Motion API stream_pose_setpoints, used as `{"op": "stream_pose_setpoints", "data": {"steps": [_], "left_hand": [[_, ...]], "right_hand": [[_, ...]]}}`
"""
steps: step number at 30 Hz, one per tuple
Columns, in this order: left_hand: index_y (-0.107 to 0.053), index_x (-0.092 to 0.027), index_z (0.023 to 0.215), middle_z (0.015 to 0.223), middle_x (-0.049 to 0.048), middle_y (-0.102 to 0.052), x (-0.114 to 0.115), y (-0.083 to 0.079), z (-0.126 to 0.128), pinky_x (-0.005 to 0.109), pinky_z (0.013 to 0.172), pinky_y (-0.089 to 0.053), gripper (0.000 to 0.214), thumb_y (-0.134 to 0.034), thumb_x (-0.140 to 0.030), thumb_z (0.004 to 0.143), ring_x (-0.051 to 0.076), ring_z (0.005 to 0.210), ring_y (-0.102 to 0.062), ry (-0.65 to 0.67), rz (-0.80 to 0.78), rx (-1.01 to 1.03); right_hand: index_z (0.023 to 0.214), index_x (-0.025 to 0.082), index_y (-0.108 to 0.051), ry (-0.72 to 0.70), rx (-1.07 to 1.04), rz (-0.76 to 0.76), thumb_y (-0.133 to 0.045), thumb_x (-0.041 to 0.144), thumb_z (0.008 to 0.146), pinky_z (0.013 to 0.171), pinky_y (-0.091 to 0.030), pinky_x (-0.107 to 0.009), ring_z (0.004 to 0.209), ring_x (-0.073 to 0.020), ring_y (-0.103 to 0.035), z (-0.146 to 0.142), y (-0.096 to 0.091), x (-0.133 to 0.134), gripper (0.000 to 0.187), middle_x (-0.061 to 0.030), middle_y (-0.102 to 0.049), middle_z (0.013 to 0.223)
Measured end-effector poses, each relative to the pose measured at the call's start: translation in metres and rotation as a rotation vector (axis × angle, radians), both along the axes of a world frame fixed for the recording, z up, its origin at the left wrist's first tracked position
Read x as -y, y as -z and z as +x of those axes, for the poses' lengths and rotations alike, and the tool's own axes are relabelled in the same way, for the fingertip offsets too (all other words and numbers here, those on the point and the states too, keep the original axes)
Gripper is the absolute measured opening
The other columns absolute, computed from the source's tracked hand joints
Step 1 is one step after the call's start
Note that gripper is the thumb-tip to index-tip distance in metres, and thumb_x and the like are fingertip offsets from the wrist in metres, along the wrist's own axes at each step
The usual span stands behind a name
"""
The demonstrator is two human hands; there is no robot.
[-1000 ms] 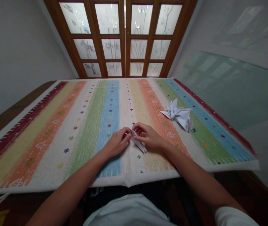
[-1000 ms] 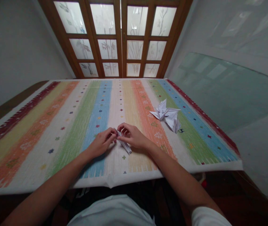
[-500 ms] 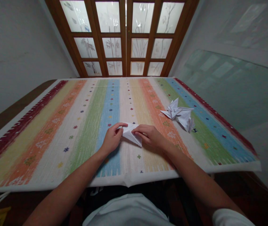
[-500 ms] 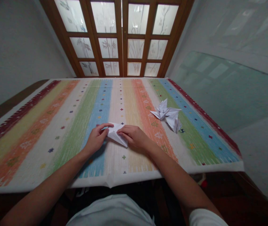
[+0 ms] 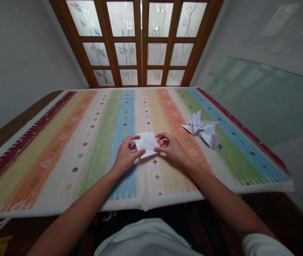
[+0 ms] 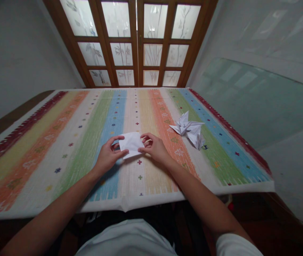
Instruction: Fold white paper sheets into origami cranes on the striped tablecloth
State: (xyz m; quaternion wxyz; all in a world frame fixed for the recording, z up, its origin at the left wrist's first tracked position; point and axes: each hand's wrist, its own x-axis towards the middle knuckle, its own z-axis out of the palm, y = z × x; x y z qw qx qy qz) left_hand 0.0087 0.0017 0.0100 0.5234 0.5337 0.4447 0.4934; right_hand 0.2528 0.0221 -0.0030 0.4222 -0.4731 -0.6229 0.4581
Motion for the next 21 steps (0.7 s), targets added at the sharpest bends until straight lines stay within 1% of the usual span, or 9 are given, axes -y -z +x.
{"op": "stream_pose_setpoints", "data": {"steps": [4, 6, 7, 8, 10, 12, 14, 17, 21], "left_hand": [[-0.07, -0.021, 0.125, 0.147, 0.0155, -0.064, -0.003, 0.007, -0.004, 0.039, 0.084, -0.072, 0.056, -0.092, -0.026, 0.073, 0.022, 0.105, -0.076, 0.024, 0.03, -0.112], [-0.074, -0.02, 0.124, 0.145, 0.0159, -0.064, -0.005, 0.011, -0.007, 0.046, 0.089, -0.072, 0.05, -0.091, -0.027, 0.078, 0.022, 0.102, -0.076, 0.05, 0.067, -0.258], [-0.076, -0.019, 0.123, 0.143, 0.0162, -0.065, -0.005, 0.013, -0.007, 0.05, 0.094, -0.07, 0.044, -0.089, -0.028, 0.082, 0.023, 0.103, -0.075, 0.062, 0.099, -0.357], [-0.078, -0.019, 0.121, 0.142, 0.0166, -0.065, -0.005, 0.015, -0.008, 0.056, 0.102, -0.067, 0.037, -0.086, -0.028, 0.086, 0.025, 0.107, -0.075, 0.069, 0.14, -0.468], [-0.082, -0.019, 0.118, 0.146, 0.018, -0.063, -0.003, 0.019, -0.007, 0.065, 0.118, -0.055, 0.026, -0.08, -0.027, 0.093, 0.032, 0.124, -0.07, 0.064, 0.233, -0.683], [-0.083, -0.021, 0.119, 0.155, 0.0181, -0.058, -0.001, 0.02, -0.007, 0.069, 0.127, -0.044, 0.024, -0.079, -0.025, 0.095, 0.038, 0.142, -0.06, 0.048, 0.316, -0.833], [-0.081, -0.022, 0.119, 0.159, 0.0168, -0.056, 0.001, 0.021, -0.007, 0.07, 0.129, -0.041, 0.026, -0.081, -0.023, 0.093, 0.039, 0.147, -0.055, 0.057, 0.376, -0.906], [-0.076, -0.021, 0.122, 0.153, 0.0164, -0.061, 0.0, 0.021, -0.007, 0.067, 0.128, -0.044, 0.03, -0.081, -0.023, 0.093, 0.037, 0.145, -0.057, 0.109, 0.423, -0.931], [-0.069, -0.019, 0.131, 0.156, 0.019, -0.06, 0.0, 0.022, -0.007, 0.064, 0.126, -0.047, 0.038, -0.077, -0.025, 0.094, 0.037, 0.145, -0.058, 0.139, 0.432, -0.923]], "right_hand": [[0.107, 0.023, -0.075, 0.061, -0.032, 0.009, -0.095, 0.031, 0.068, 0.07, -0.058, -0.032, 0.075, -0.0173, -0.068, 0.004, -0.004, -0.002, 0.045, -0.0008, -0.071, 0.088], [0.103, 0.022, -0.076, 0.083, 0.002, 0.03, -0.093, 0.029, 0.07, 0.072, -0.057, -0.033, 0.075, -0.0182, -0.068, 0.007, -0.005, -0.004, 0.038, -0.0018, -0.073, 0.085], [0.101, 0.021, -0.077, 0.092, 0.029, 0.042, -0.092, 0.03, 0.072, 0.072, -0.057, -0.033, 0.074, -0.0185, -0.068, 0.007, -0.005, -0.004, 0.034, -0.0026, -0.074, 0.084], [0.098, 0.02, -0.077, 0.098, 0.063, 0.054, -0.09, 0.03, 0.074, 0.071, -0.056, -0.033, 0.074, -0.0187, -0.068, 0.008, -0.005, -0.005, 0.029, -0.0033, -0.074, 0.083], [0.092, 0.02, -0.078, 0.097, 0.142, 0.086, -0.086, 0.032, 0.08, 0.07, -0.054, -0.033, 0.072, -0.0188, -0.067, 0.008, -0.005, -0.005, 0.019, -0.0039, -0.075, 0.08], [0.086, 0.02, -0.078, 0.096, 0.228, 0.134, -0.082, 0.031, 0.085, 0.069, -0.052, -0.032, 0.07, -0.0184, -0.066, 0.008, -0.005, -0.005, 0.012, -0.004, -0.075, 0.077], [0.083, 0.02, -0.078, 0.11, 0.311, 0.204, -0.08, 0.027, 0.086, 0.069, -0.05, -0.032, 0.07, -0.0183, -0.064, 0.006, -0.007, -0.004, 0.008, -0.0045, -0.075, 0.078], [0.083, 0.02, -0.08, 0.114, 0.382, 0.278, -0.078, 0.024, 0.087, 0.069, -0.048, -0.032, 0.071, -0.019, -0.064, 0.004, -0.009, -0.002, 0.006, -0.006, -0.076, 0.08], [0.085, 0.021, -0.082, 0.08, 0.339, 0.241, -0.075, 0.029, 0.091, 0.072, -0.049, -0.034, 0.074, -0.021, -0.067, 0.003, -0.012, 0.0, 0.012, -0.008, -0.08, 0.084]]}}
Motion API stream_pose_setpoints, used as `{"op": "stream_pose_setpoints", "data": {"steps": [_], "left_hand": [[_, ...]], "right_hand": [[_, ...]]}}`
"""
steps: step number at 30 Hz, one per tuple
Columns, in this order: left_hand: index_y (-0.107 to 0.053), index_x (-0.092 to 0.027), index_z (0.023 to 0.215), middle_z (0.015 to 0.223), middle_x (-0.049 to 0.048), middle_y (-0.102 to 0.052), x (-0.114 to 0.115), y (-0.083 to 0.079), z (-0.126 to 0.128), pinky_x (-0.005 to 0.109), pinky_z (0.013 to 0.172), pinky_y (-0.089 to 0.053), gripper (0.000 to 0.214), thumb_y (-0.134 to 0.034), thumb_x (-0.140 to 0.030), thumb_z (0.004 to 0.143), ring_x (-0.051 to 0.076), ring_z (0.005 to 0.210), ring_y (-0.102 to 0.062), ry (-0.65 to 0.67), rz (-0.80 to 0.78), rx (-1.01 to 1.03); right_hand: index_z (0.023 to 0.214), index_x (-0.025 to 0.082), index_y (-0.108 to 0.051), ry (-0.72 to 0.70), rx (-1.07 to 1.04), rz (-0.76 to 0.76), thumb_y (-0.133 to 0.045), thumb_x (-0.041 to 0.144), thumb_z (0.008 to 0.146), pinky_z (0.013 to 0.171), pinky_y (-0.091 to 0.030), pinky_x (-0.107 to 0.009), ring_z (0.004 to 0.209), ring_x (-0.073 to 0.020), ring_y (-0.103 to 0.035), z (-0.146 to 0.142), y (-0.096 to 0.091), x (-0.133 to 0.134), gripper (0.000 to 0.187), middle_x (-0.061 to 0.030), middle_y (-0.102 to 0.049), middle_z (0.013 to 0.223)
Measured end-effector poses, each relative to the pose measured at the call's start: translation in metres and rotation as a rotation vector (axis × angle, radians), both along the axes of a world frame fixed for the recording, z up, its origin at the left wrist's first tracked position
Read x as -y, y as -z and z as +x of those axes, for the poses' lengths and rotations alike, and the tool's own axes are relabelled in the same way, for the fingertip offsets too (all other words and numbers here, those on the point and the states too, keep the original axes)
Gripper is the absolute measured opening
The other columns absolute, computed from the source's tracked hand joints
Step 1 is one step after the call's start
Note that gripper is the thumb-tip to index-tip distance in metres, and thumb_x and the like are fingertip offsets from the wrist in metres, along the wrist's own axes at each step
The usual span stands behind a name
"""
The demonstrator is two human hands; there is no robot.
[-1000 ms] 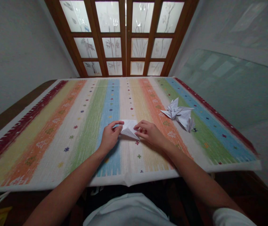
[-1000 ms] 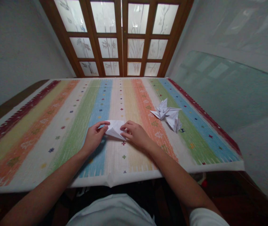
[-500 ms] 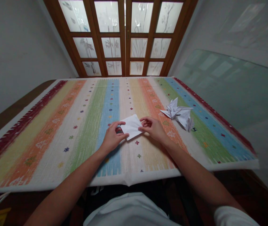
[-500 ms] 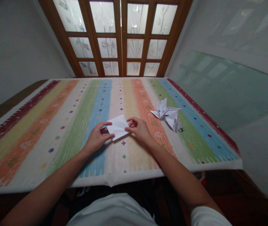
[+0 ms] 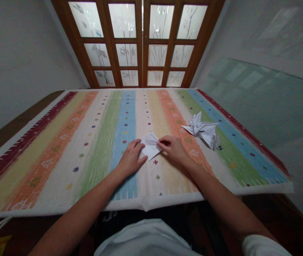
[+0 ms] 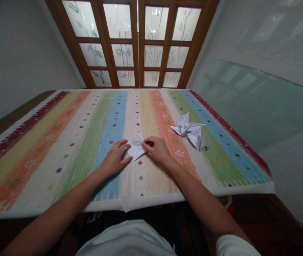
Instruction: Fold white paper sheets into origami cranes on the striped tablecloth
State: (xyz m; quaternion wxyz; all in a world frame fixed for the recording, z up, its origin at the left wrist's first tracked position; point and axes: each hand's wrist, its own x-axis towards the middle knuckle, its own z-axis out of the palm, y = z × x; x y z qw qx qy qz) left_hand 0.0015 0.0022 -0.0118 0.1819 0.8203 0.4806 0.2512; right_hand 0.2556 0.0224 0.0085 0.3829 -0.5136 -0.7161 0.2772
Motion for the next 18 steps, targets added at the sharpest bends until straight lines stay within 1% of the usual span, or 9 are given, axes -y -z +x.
{"op": "stream_pose_setpoints", "data": {"steps": [2, 5, 8, 10, 12, 14, 16, 18], "left_hand": [[-0.065, -0.019, 0.135, 0.156, 0.0194, -0.06, 0.001, 0.001, 0.001, 0.063, 0.126, -0.048, 0.043, -0.077, -0.027, 0.094, 0.037, 0.145, -0.059, 0.009, -0.001, 0.005], [-0.061, -0.019, 0.141, 0.156, 0.0198, -0.061, 0.001, 0.0, 0.002, 0.062, 0.127, -0.047, 0.051, -0.076, -0.031, 0.095, 0.037, 0.146, -0.059, 0.025, -0.005, 0.015], [-0.058, -0.018, 0.145, 0.156, 0.0205, -0.061, 0.002, -0.001, 0.003, 0.062, 0.127, -0.047, 0.056, -0.077, -0.035, 0.095, 0.037, 0.147, -0.059, 0.031, -0.008, 0.022], [-0.058, -0.018, 0.145, 0.153, 0.0206, -0.063, 0.002, -0.002, 0.003, 0.062, 0.126, -0.048, 0.057, -0.078, -0.037, 0.096, 0.037, 0.145, -0.06, 0.035, -0.009, 0.025], [-0.058, -0.018, 0.145, 0.151, 0.0202, -0.065, 0.002, -0.003, 0.003, 0.061, 0.125, -0.049, 0.056, -0.077, -0.038, 0.097, 0.037, 0.143, -0.061, 0.042, -0.008, 0.03], [-0.058, -0.018, 0.144, 0.148, 0.0192, -0.066, 0.003, -0.004, 0.003, 0.061, 0.124, -0.05, 0.054, -0.077, -0.038, 0.097, 0.036, 0.142, -0.062, 0.049, -0.006, 0.041], [-0.057, -0.019, 0.145, 0.147, 0.0183, -0.067, 0.003, -0.005, 0.003, 0.06, 0.123, -0.051, 0.054, -0.076, -0.037, 0.098, 0.035, 0.14, -0.063, 0.049, -0.003, 0.059], [-0.057, -0.02, 0.145, 0.146, 0.0181, -0.068, 0.003, -0.005, 0.003, 0.059, 0.122, -0.052, 0.054, -0.076, -0.037, 0.098, 0.035, 0.139, -0.064, 0.044, -0.004, 0.071]], "right_hand": [[0.085, 0.022, -0.08, 0.0, -0.04, -0.043, -0.074, 0.033, 0.091, 0.071, -0.049, -0.034, 0.074, -0.0216, -0.067, 0.0, 0.0, 0.0, 0.014, -0.0075, -0.079, 0.082], [0.081, 0.022, -0.074, 0.013, -0.159, -0.149, -0.073, 0.044, 0.089, 0.066, -0.045, -0.032, 0.069, -0.0202, -0.062, -0.001, 0.0, -0.001, 0.024, -0.0048, -0.074, 0.076], [0.076, 0.022, -0.065, 0.019, -0.346, -0.283, -0.074, 0.055, 0.084, 0.062, -0.042, -0.03, 0.065, -0.0174, -0.055, -0.005, 0.003, -0.003, 0.035, -0.0004, -0.063, 0.071], [0.075, 0.023, -0.059, 0.018, -0.488, -0.372, -0.077, 0.061, 0.079, 0.061, -0.042, -0.029, 0.065, -0.0164, -0.053, -0.008, 0.006, -0.004, 0.041, 0.002, -0.058, 0.07], [0.078, 0.024, -0.057, 0.01, -0.608, -0.457, -0.08, 0.064, 0.076, 0.062, -0.046, -0.029, 0.067, -0.017, -0.055, -0.011, 0.009, -0.004, 0.047, 0.0023, -0.059, 0.072], [0.082, 0.024, -0.059, -0.007, -0.679, -0.509, -0.083, 0.066, 0.074, 0.064, -0.049, -0.03, 0.07, -0.0185, -0.059, -0.013, 0.01, -0.003, 0.05, 0.0008, -0.063, 0.076], [0.088, 0.023, -0.061, -0.04, -0.71, -0.522, -0.082, 0.068, 0.077, 0.068, -0.054, -0.032, 0.075, -0.0209, -0.064, -0.014, 0.01, -0.002, 0.051, -0.002, -0.068, 0.081], [0.093, 0.023, -0.064, -0.096, -0.699, -0.527, -0.076, 0.074, 0.084, 0.073, -0.058, -0.035, 0.081, -0.0243, -0.07, -0.013, 0.009, 0.0, 0.053, -0.0056, -0.072, 0.087]]}}
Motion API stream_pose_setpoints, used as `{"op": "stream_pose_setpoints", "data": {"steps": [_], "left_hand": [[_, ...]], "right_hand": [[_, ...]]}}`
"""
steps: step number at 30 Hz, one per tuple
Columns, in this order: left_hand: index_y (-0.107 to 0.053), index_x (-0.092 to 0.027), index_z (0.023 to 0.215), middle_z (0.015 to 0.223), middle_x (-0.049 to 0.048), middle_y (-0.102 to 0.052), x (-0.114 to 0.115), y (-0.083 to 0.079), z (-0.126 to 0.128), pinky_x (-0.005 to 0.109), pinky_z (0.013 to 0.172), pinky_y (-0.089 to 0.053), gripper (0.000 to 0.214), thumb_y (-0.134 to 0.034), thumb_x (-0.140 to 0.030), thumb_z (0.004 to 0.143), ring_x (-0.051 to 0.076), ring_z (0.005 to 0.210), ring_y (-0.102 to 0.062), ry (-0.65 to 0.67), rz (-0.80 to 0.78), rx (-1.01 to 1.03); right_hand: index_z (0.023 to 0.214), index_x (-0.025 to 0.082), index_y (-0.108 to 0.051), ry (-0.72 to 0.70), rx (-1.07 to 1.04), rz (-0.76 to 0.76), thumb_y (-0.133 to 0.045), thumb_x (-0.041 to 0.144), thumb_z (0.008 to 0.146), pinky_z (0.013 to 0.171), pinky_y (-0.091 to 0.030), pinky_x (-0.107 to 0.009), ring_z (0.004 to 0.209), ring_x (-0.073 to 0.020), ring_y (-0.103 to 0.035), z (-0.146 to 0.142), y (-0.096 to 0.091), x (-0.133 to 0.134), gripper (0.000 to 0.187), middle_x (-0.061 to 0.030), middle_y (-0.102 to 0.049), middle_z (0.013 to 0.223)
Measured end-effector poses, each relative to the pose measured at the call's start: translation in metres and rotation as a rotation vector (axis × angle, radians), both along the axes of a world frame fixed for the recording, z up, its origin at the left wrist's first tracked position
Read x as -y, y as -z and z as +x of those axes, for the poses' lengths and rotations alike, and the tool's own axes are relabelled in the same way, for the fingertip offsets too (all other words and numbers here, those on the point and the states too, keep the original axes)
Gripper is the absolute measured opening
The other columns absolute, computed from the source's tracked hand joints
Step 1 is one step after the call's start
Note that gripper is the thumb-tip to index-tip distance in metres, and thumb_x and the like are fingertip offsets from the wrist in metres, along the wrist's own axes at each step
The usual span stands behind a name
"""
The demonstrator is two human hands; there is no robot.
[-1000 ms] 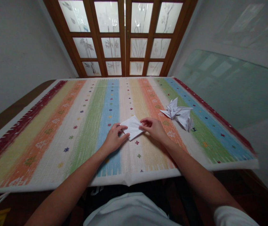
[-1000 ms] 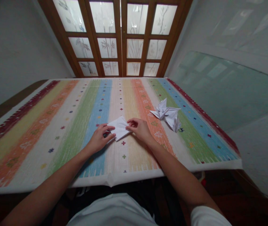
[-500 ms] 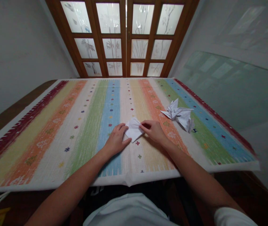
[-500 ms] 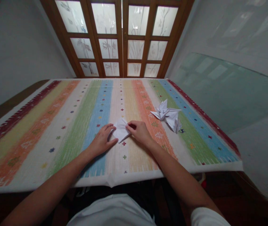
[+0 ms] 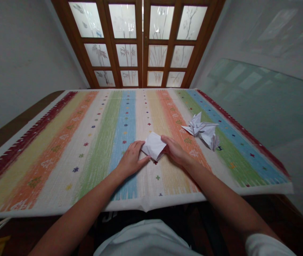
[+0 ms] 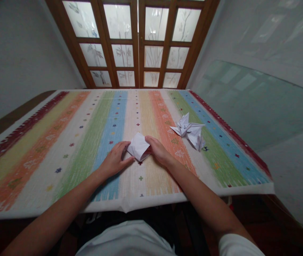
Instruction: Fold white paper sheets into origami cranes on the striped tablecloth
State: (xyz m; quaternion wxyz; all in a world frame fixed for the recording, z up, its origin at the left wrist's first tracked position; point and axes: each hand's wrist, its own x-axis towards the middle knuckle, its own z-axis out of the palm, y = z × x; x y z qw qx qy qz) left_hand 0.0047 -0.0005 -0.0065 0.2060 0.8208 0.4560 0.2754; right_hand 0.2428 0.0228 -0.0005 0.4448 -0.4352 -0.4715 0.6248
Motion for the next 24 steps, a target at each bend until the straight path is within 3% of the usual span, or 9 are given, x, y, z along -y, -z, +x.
{"op": "stream_pose_setpoints", "data": {"steps": [3, 5, 7, 9, 11, 14, 18, 24], "left_hand": [[-0.058, -0.02, 0.145, 0.146, 0.0178, -0.068, 0.0, 0.0, 0.0, 0.059, 0.122, -0.051, 0.052, -0.075, -0.036, 0.098, 0.035, 0.139, -0.064, -0.008, -0.006, 0.005], [-0.058, -0.021, 0.145, 0.146, 0.0171, -0.068, -0.001, 0.001, 0.0, 0.059, 0.122, -0.051, 0.051, -0.074, -0.035, 0.098, 0.035, 0.139, -0.064, -0.014, -0.007, 0.006], [-0.059, -0.021, 0.145, 0.146, 0.0168, -0.068, -0.001, 0.001, 0.001, 0.058, 0.122, -0.051, 0.049, -0.071, -0.034, 0.1, 0.034, 0.138, -0.064, -0.022, -0.007, 0.006], [-0.059, -0.02, 0.145, 0.145, 0.0172, -0.068, -0.001, 0.0, 0.001, 0.057, 0.122, -0.051, 0.047, -0.068, -0.034, 0.101, 0.034, 0.138, -0.065, -0.032, -0.011, 0.002], [-0.059, -0.018, 0.146, 0.145, 0.018, -0.068, -0.001, -0.001, 0.002, 0.057, 0.121, -0.052, 0.046, -0.065, -0.034, 0.104, 0.034, 0.138, -0.065, -0.042, -0.018, -0.003], [-0.058, -0.017, 0.149, 0.147, 0.0193, -0.067, -0.001, 0.0, 0.003, 0.057, 0.122, -0.051, 0.047, -0.062, -0.036, 0.106, 0.035, 0.14, -0.063, -0.048, -0.021, -0.013], [-0.056, -0.018, 0.154, 0.152, 0.0194, -0.064, 0.0, 0.003, 0.003, 0.057, 0.124, -0.049, 0.053, -0.063, -0.042, 0.107, 0.034, 0.143, -0.062, -0.043, -0.005, -0.027], [-0.049, -0.021, 0.161, 0.154, 0.019, -0.063, 0.002, 0.004, 0.003, 0.06, 0.125, -0.047, 0.067, -0.069, -0.05, 0.104, 0.036, 0.143, -0.061, -0.026, 0.015, -0.043]], "right_hand": [[0.106, 0.023, -0.068, -0.166, 0.064, 0.074, -0.077, 0.079, 0.085, 0.085, -0.062, -0.04, 0.099, -0.028, -0.076, 0.005, -0.003, 0.001, 0.06, -0.0103, -0.078, 0.104], [0.121, 0.025, -0.069, -0.29, 0.11, 0.161, -0.095, 0.069, 0.072, 0.095, -0.062, -0.04, 0.111, -0.0281, -0.075, 0.008, -0.004, 0.002, 0.07, -0.0106, -0.077, 0.119], [0.141, 0.028, -0.064, -0.381, 0.147, 0.247, -0.107, 0.051, 0.06, 0.104, -0.06, -0.041, 0.12, -0.0278, -0.073, 0.011, -0.004, 0.004, 0.095, -0.0105, -0.074, 0.131], [0.158, 0.03, -0.054, -0.406, 0.205, 0.315, -0.11, 0.038, 0.057, 0.108, -0.059, -0.043, 0.125, -0.0278, -0.071, 0.012, -0.002, 0.006, 0.115, -0.0117, -0.071, 0.139], [0.166, 0.029, -0.047, -0.369, 0.283, 0.369, -0.107, 0.031, 0.061, 0.108, -0.06, -0.042, 0.126, -0.0279, -0.07, 0.01, -0.001, 0.009, 0.122, -0.0137, -0.069, 0.142], [0.17, 0.024, -0.041, -0.326, 0.34, 0.395, -0.094, 0.025, 0.075, 0.098, -0.063, -0.038, 0.116, -0.0247, -0.073, 0.006, -0.002, 0.013, 0.109, -0.0139, -0.072, 0.137], [0.167, 0.022, -0.044, -0.31, 0.312, 0.411, -0.076, 0.022, 0.088, 0.086, -0.064, -0.034, 0.094, -0.0191, -0.076, 0.002, -0.003, 0.014, 0.085, -0.0071, -0.079, 0.113], [0.133, 0.026, -0.063, -0.146, 0.312, 0.408, -0.079, 0.028, 0.088, 0.082, -0.065, -0.035, 0.089, -0.0205, -0.078, -0.006, -0.001, 0.013, 0.048, -0.0046, -0.08, 0.102]]}}
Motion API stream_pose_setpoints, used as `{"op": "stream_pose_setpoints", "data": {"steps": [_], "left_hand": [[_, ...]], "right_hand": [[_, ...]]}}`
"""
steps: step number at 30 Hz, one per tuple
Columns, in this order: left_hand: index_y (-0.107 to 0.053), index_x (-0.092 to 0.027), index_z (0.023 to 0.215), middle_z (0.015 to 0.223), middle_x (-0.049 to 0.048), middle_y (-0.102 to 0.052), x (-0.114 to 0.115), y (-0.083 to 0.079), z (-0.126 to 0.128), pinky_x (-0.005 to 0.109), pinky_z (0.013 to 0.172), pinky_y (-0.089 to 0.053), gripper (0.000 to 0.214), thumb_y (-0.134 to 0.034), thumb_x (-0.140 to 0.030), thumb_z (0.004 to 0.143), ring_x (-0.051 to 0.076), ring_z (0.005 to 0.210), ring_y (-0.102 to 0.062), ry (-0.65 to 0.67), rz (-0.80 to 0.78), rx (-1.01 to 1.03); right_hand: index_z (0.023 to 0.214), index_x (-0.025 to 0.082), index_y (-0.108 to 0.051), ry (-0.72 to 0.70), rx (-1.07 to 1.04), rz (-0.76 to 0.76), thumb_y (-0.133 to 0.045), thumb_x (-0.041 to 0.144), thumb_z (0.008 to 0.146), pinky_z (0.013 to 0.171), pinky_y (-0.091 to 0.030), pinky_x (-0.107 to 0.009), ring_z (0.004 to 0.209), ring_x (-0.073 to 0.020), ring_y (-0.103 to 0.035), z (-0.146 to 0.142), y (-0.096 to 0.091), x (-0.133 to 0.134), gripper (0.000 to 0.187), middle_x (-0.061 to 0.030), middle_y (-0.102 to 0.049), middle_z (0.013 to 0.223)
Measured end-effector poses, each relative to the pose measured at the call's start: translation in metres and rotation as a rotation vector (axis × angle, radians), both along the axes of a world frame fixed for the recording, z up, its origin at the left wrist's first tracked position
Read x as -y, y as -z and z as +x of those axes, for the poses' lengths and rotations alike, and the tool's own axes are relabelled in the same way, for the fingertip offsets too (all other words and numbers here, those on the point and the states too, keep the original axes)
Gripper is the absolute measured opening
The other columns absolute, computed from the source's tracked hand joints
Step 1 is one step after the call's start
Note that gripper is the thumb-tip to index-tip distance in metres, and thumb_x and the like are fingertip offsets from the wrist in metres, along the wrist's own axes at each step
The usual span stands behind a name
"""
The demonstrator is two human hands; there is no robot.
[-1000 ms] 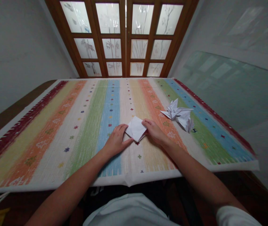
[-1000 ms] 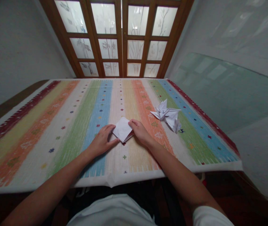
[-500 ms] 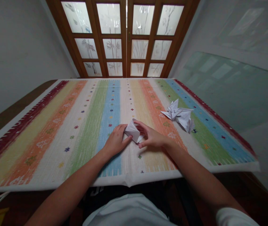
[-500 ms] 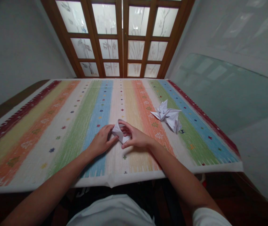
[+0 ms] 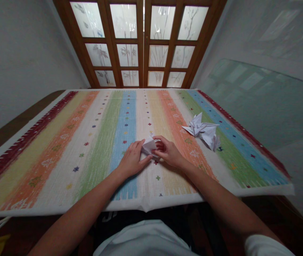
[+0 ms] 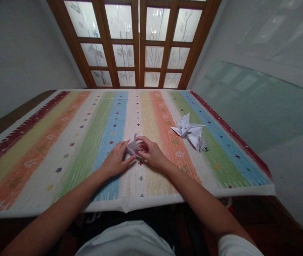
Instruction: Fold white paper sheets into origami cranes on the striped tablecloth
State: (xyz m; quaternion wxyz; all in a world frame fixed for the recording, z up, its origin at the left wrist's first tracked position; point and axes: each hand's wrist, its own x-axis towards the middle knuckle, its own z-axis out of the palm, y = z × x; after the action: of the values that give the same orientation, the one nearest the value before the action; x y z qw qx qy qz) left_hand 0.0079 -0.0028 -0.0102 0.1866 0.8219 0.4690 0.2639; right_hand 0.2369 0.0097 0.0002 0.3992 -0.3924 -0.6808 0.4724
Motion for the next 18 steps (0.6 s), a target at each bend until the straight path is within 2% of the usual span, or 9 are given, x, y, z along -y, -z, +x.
{"op": "stream_pose_setpoints", "data": {"steps": [3, 5, 8, 10, 13, 18], "left_hand": [[-0.049, -0.019, 0.161, 0.152, 0.0202, -0.063, 0.0, 0.0005, 0.0007, 0.061, 0.124, -0.048, 0.067, -0.068, -0.05, 0.105, 0.037, 0.141, -0.061, -0.021, 0.0, -0.022], [-0.05, -0.018, 0.161, 0.151, 0.0202, -0.064, -0.0003, 0.0016, 0.0008, 0.061, 0.122, -0.049, 0.065, -0.066, -0.049, 0.106, 0.037, 0.14, -0.061, -0.033, 0.0, -0.034], [-0.049, -0.019, 0.161, 0.15, 0.0193, -0.064, -0.0005, 0.0029, 0.0004, 0.061, 0.122, -0.049, 0.063, -0.064, -0.047, 0.106, 0.037, 0.138, -0.061, -0.028, 0.005, -0.046], [-0.049, -0.019, 0.162, 0.151, 0.019, -0.064, -0.0001, 0.0031, 0.0002, 0.061, 0.122, -0.048, 0.063, -0.063, -0.046, 0.107, 0.037, 0.138, -0.06, -0.024, 0.009, -0.052], [-0.047, -0.019, 0.163, 0.153, 0.0191, -0.062, 0.0009, 0.0024, 0.0004, 0.06, 0.123, -0.048, 0.064, -0.062, -0.045, 0.106, 0.037, 0.14, -0.059, -0.023, -0.002, -0.063], [-0.046, -0.018, 0.164, 0.154, 0.0203, -0.062, 0.0018, 0.0012, 0.0016, 0.061, 0.124, -0.047, 0.067, -0.064, -0.046, 0.105, 0.038, 0.141, -0.058, -0.015, -0.011, -0.074]], "right_hand": [[0.128, 0.026, -0.063, -0.04, -0.044, -0.053, -0.087, 0.034, 0.084, 0.083, -0.067, -0.036, 0.092, -0.0217, -0.078, -0.0017, -0.0018, 0.0014, 0.051, -0.0068, -0.08, 0.109], [0.128, 0.026, -0.065, -0.106, -0.03, -0.067, -0.091, 0.034, 0.079, 0.089, -0.068, -0.04, 0.098, -0.0232, -0.079, -0.0005, -0.0038, 0.0022, 0.056, -0.0078, -0.079, 0.115], [0.126, 0.025, -0.069, -0.156, 0.031, -0.013, -0.091, 0.028, 0.076, 0.103, -0.066, -0.045, 0.11, -0.0258, -0.078, 0.0031, -0.0043, 0.0019, 0.055, -0.0097, -0.079, 0.123], [0.126, 0.024, -0.07, -0.135, 0.062, 0.023, -0.088, 0.026, 0.078, 0.105, -0.064, -0.045, 0.112, -0.0259, -0.078, 0.0052, -0.0027, 0.001, 0.051, -0.0107, -0.079, 0.123], [0.125, 0.023, -0.07, -0.112, 0.071, 0.049, -0.082, 0.025, 0.083, 0.1, -0.065, -0.042, 0.103, -0.0243, -0.08, 0.0061, -0.002, 0.0005, 0.044, -0.009, -0.082, 0.114], [0.099, 0.023, -0.077, -0.1, 0.137, 0.077, -0.07, 0.022, 0.09, 0.085, -0.064, -0.035, 0.086, -0.0207, -0.078, 0.0024, -0.0096, 0.0036, 0.011, -0.0048, -0.082, 0.097]]}}
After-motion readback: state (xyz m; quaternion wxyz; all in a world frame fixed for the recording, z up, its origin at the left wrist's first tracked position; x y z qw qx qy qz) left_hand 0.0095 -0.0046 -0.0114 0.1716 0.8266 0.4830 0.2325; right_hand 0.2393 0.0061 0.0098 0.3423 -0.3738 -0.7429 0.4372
